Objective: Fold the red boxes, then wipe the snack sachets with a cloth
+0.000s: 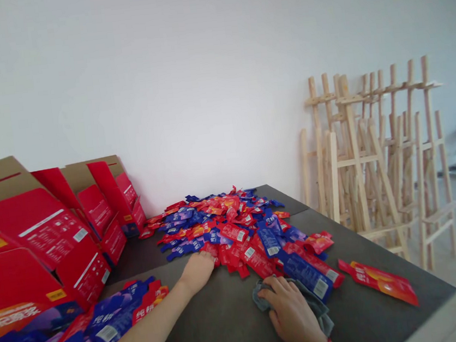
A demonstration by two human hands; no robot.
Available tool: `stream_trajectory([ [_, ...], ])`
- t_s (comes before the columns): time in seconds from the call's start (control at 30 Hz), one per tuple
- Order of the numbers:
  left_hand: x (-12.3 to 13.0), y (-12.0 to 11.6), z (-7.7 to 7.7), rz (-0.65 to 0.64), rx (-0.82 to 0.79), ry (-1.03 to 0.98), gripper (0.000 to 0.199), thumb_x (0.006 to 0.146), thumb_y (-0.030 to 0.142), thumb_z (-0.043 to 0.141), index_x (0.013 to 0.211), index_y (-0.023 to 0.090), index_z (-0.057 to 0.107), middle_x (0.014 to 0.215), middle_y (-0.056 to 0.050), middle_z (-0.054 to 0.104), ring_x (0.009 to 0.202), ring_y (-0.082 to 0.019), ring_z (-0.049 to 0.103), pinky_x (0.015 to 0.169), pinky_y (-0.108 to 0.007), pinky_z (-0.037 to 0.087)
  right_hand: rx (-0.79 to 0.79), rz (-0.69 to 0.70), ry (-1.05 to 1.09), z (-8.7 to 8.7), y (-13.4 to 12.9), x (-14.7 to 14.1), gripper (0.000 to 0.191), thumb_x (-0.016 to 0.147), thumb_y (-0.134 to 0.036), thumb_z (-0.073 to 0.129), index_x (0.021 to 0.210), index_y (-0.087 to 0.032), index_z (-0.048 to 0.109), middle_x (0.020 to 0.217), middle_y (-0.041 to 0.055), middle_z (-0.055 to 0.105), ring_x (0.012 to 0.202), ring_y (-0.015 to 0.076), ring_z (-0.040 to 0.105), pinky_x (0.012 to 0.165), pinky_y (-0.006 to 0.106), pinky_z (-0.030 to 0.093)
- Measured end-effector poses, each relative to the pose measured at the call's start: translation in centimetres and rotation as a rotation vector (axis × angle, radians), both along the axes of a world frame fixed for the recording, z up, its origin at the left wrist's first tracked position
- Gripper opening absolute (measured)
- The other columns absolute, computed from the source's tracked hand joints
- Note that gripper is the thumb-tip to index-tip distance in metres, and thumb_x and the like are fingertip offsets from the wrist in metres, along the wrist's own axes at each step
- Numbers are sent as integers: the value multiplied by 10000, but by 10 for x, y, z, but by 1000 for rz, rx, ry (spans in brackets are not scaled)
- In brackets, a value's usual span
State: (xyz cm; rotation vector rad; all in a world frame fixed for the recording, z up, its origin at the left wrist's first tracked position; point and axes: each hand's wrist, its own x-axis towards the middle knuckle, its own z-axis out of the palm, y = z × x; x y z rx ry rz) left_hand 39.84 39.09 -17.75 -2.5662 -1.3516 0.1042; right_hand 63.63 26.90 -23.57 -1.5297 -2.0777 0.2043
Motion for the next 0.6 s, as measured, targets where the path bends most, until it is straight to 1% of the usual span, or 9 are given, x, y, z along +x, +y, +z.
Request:
stream_trajectory([
  [0.07,-8,-25,10,17,6,22,316,844,48,370,934,99,669,970,-179,710,925,-267,667,814,-378,503,-5,-5,0,0,1,-1,415,727,-86,512,1050,-299,662,1201,14,587,1099,226,475,973,346,305],
  [0.13,-18,-52,27,20,-16,4,283,863,118,388,901,148,667,920,-121,717,871,-246,671,780,-350,501,-9,-5,-9,3,1,-3,390,739,-94,515,1039,-292,665,1199,16,590,1097,227,477,969,344,308],
  [0.2,-27,-73,50,24,-140,-101,259,851,170,402,833,196,659,828,-55,713,794,-217,669,731,-316,492,-11,-3,-26,6,1,-4,370,756,-106,518,1043,-289,664,1194,17,593,1092,226,481,963,340,313],
  [0.23,-30,-79,62,15,-270,-156,247,824,173,416,805,214,659,783,-24,707,762,-198,666,706,-290,485,-14,-4,-38,8,1,-5,363,765,-110,519,1047,-288,664,1192,18,595,1088,224,484,959,337,317],
  [0.3,-32,-81,82,13,-674,-230,273,771,157,418,811,237,675,719,17,697,672,-165,661,616,-243,470,-19,-14,-67,11,0,-6,358,777,-113,520,1056,-286,663,1191,20,597,1087,222,487,954,333,323],
  [0.37,-24,-72,92,61,-1013,-247,291,733,155,423,795,237,694,649,30,675,565,-147,637,528,-221,443,-21,-25,-97,13,0,-6,367,777,-107,520,1066,-285,660,1203,21,593,1096,220,486,955,333,325],
  [0.43,-8,-57,89,106,-1103,-241,239,686,156,474,720,225,700,570,34,635,491,-135,594,484,-215,414,-14,-28,-113,13,-1,-6,380,769,-94,520,1067,-283,659,1214,22,589,1106,217,485,959,335,325],
  [0.53,25,-33,69,144,-1028,-264,176,639,158,553,712,213,703,529,39,608,466,-127,564,473,-213,414,-1,-19,-108,13,-2,-5,388,761,-83,516,1060,-285,660,1210,18,591,1103,213,489,950,331,334],
  [0.6,43,-24,55,163,-944,-313,209,679,196,555,830,206,701,633,22,663,533,-130,609,512,-218,457,-4,-18,-112,14,-3,-4,390,761,-86,518,1065,-287,657,1208,16,591,1099,212,491,941,328,341],
])
